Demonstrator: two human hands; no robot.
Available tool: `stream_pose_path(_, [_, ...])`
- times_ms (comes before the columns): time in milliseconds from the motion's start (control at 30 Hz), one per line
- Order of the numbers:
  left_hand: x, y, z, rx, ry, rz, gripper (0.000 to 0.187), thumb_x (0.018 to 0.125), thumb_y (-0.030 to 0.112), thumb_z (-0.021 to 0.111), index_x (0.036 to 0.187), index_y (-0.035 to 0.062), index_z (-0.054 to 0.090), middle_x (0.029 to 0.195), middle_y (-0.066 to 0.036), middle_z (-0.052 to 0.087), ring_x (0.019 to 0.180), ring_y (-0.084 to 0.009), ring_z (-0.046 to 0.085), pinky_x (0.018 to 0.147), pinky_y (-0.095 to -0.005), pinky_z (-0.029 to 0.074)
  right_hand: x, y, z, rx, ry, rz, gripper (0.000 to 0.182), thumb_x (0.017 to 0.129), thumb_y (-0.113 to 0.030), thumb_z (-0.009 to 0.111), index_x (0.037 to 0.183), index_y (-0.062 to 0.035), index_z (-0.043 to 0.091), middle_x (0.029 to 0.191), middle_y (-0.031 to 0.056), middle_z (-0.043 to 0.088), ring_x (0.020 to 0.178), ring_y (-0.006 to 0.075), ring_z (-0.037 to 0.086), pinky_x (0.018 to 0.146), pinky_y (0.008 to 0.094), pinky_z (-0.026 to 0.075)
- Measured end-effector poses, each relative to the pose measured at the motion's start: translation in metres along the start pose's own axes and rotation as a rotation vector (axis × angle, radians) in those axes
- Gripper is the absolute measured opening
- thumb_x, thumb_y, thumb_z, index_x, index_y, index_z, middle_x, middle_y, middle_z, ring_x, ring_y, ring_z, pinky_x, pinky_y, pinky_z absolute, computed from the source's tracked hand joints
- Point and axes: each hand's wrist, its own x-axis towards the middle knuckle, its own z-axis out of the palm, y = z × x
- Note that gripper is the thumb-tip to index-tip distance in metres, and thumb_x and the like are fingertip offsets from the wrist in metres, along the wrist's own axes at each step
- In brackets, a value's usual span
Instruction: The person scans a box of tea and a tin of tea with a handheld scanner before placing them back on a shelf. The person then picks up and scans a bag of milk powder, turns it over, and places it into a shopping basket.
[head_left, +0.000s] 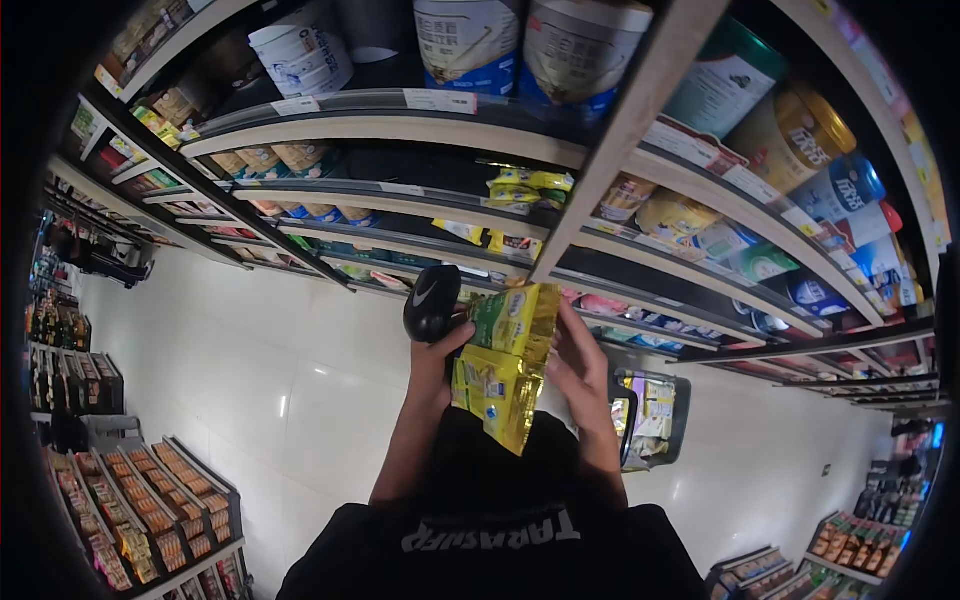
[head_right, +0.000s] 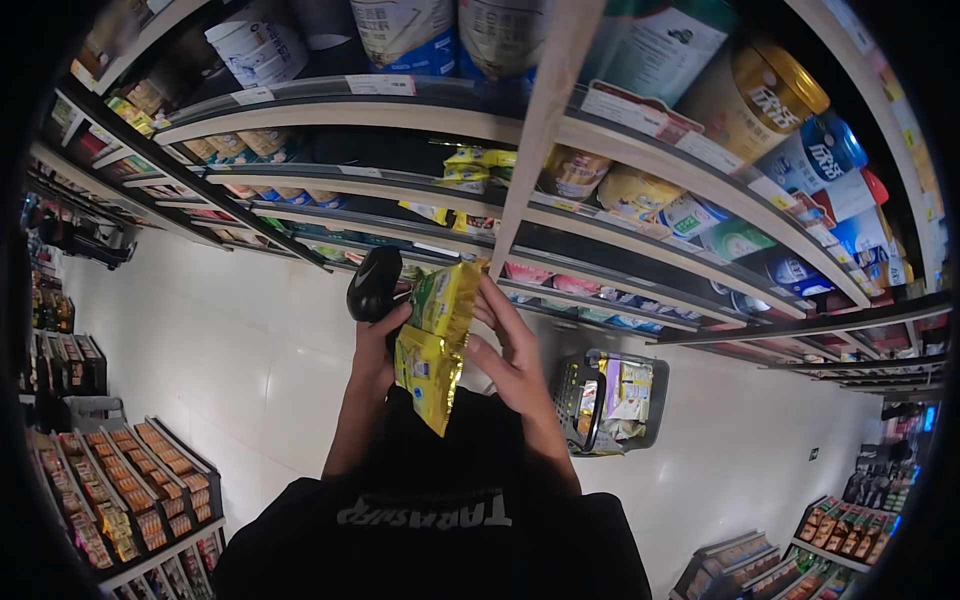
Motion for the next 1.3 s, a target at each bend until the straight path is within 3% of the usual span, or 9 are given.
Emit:
stream_pose_path(233, [0.044, 0.055, -0.029, -0.002, -0.023, 0.021, 0.043, 0.081, -0.004, 0.075, 0.121, -0.0005, 0.058, 0.108, -0.01, 0.063, 0.1, -0.0195, 0.063, 0.086, -0.0323, 0.052, 0.07, -0.033, 0.032, -0.271, -0.075, -0.01, 0.094, 0.089, -0.024, 0.074, 0.16, -0.004, 0.016, 0.157, 0.0228, 0.031, 0.138, 0.0317, 0.043, 0.106, 0.037, 0.042])
stream_pose_path(333, [0.059, 0.073, -0.035, -0.026, -0.012, 0.05, 0.042, 0.081, -0.005, 0.075, 0.12, -0.0006, 0.059, 0.11, -0.01, 0.062, 0.099, -0.0181, 0.062, 0.085, -0.0308, 0.052, 0.097, 0.002, 0.033, -0.212, 0.045, 0.352, 0.087, 0.092, -0.023, 0.073, 0.157, -0.0009, 0.021, 0.151, 0.0209, 0.04, 0.135, 0.0292, 0.047, 0.103, 0.0356, 0.045])
stream_pose_path(367, [0.067, 0.077, -0.041, -0.027, 0.0, 0.065, 0.042, 0.081, -0.006, 0.074, 0.12, -0.0006, 0.059, 0.11, -0.01, 0.062, 0.098, -0.0176, 0.062, 0.085, -0.0302, 0.051, 0.105, 0.012, 0.042, 0.075, 0.196, 0.536, 0.068, 0.094, -0.022, 0.071, 0.148, 0.003, 0.038, 0.138, 0.0178, 0.055, 0.124, 0.0252, 0.057, 0.101, 0.0344, 0.047])
stream_pose_path(467, [0.094, 0.095, -0.057, -0.052, 0.068, 0.11, 0.039, 0.082, -0.004, 0.074, 0.119, 0.0014, 0.061, 0.111, -0.007, 0.063, 0.1, -0.0167, 0.061, 0.088, -0.0305, 0.049, 0.126, 0.034, 0.052, 0.158, 0.249, 0.663, 0.05, 0.095, -0.019, 0.07, 0.135, 0.0037, 0.053, 0.123, 0.0139, 0.066, 0.112, 0.0211, 0.064, 0.098, 0.0351, 0.05])
stream_pose_path(567, [0.118, 0.115, -0.077, -0.011, 0.059, 0.134, 0.039, 0.083, 0.001, 0.072, 0.121, 0.004, 0.062, 0.111, -0.004, 0.063, 0.103, -0.016, 0.059, 0.091, -0.031, 0.045, 0.153, 0.045, 0.063, 0.142, 0.304, 0.636, 0.038, 0.094, -0.016, 0.069, 0.125, 0.005, 0.059, 0.115, 0.0138, 0.069, 0.103, 0.0214, 0.068, 0.089, 0.0351, 0.055])
stream_pose_path(833, [0.141, 0.153, -0.082, 0.157, -0.096, 0.064, 0.04, 0.087, 0.003, 0.065, 0.126, -0.0016, 0.055, 0.115, -0.021, 0.069, 0.091, -0.0265, 0.073, 0.056, -0.0275, 0.056, 0.216, 0.04, 0.069, 0.453, 0.597, 0.276, 0.03, 0.102, -0.012, 0.053, 0.128, 0.0012, 0.054, 0.122, 0.0135, 0.065, 0.11, 0.0244, 0.066, 0.097, 0.0402, 0.053])
stream_pose_path(1000, [0.146, 0.144, -0.086, 0.238, -0.21, -0.006, 0.039, 0.086, 0.003, 0.065, 0.125, -0.0009, 0.057, 0.109, -0.019, 0.072, 0.086, -0.0233, 0.073, 0.057, -0.0255, 0.054, 0.255, 0.065, 0.036, 0.72, 0.694, 0.117, 0.025, 0.103, -0.008, 0.049, 0.126, 0.0, 0.054, 0.127, 0.0137, 0.062, 0.116, 0.025, 0.061, 0.102, 0.0411, 0.05])
stream_pose_path(1133, [0.145, 0.138, -0.088, 0.298, -0.262, -0.048, 0.038, 0.085, 0.003, 0.065, 0.122, -0.0029, 0.059, 0.105, -0.018, 0.072, 0.086, -0.0228, 0.073, 0.058, -0.0262, 0.053, 0.295, 0.099, -0.027, 0.842, 0.831, -0.029, 0.027, 0.103, -0.025, 0.055, 0.12, -0.005, 0.059, 0.121, 0.0102, 0.066, 0.11, 0.0245, 0.065, 0.096, 0.0399, 0.055])
stream_pose_path(1300, [0.142, 0.136, -0.087, 0.304, -0.28, -0.078, 0.022, 0.083, 0.005, 0.068, 0.105, -0.0018, 0.07, 0.101, -0.012, 0.074, 0.083, -0.0174, 0.071, 0.059, -0.0258, 0.051, 0.313, 0.128, -0.092, 0.738, 0.547, -0.082, 0.026, 0.099, -0.027, 0.06, 0.116, -0.0074, 0.063, 0.113, 0.0093, 0.069, 0.107, 0.0271, 0.065, 0.097, 0.0428, 0.055])
